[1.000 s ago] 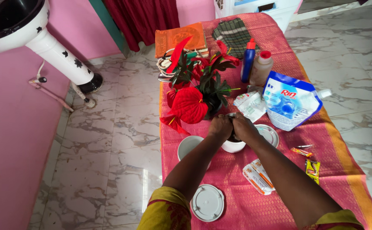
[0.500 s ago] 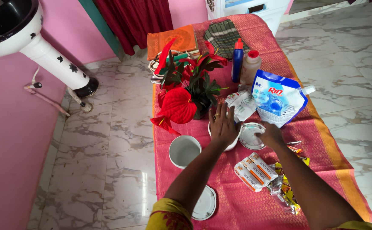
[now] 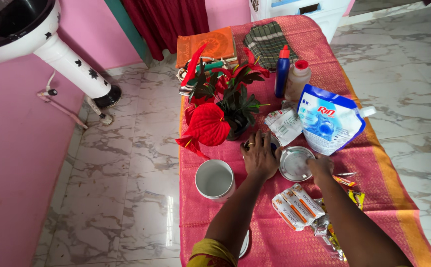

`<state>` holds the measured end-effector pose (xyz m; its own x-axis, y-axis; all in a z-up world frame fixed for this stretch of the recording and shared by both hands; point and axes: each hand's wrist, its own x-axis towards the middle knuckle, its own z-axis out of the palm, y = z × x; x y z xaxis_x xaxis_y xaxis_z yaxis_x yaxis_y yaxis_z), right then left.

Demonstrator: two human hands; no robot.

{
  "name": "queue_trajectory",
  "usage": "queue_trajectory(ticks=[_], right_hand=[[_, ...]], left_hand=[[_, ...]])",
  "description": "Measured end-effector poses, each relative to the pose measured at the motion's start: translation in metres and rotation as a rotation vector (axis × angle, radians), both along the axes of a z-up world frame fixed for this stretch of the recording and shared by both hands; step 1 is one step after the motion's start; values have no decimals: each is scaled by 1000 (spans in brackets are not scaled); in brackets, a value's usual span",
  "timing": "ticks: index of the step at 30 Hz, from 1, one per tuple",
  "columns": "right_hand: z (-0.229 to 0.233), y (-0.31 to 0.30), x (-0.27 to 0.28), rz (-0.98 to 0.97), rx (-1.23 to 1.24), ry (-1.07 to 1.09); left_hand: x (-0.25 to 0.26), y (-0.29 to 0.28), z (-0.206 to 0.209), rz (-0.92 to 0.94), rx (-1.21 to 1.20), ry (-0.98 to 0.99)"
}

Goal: The person places various items, including small packets and a sachet, into two white plastic containers. They then secure the lids on the containers and move them from a table to a high shelf in a bathroom.

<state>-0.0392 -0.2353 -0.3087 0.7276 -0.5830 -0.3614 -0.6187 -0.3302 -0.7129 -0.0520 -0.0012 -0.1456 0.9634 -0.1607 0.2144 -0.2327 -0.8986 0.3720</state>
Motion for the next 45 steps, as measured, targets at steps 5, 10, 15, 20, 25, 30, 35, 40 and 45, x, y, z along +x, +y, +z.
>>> queue_trajectory(ticks=[5,10,15,20,25,30,35,40,45], right_hand=[[87,21,7,36,-4,-315],[170,79,-4,376,-355,-895],[203,139,-42,870,-528,-959],[184,149,-52,1024,-538,-849],[163,138,-34,944,-478,-696],[187,143,-8,700,-624,-881],[194,163,4,695,-804,-298],[181,173,0,752,-873,-216],[172,176,-6,782,-859,-278]], left_hand=[[12,6,-19,15,-361,-19],[48,30,-55,94,-1292,179],[82,55,-100,110,-1725,429],[66,63,-72,162,-881,392],[50,64,-37,137,-721,299],[49,70,-25,58,-718,331],[65,71,-40,38,-662,359],[74,79,-56,55,-472,419],[80,85,-51,61,-343,571]])
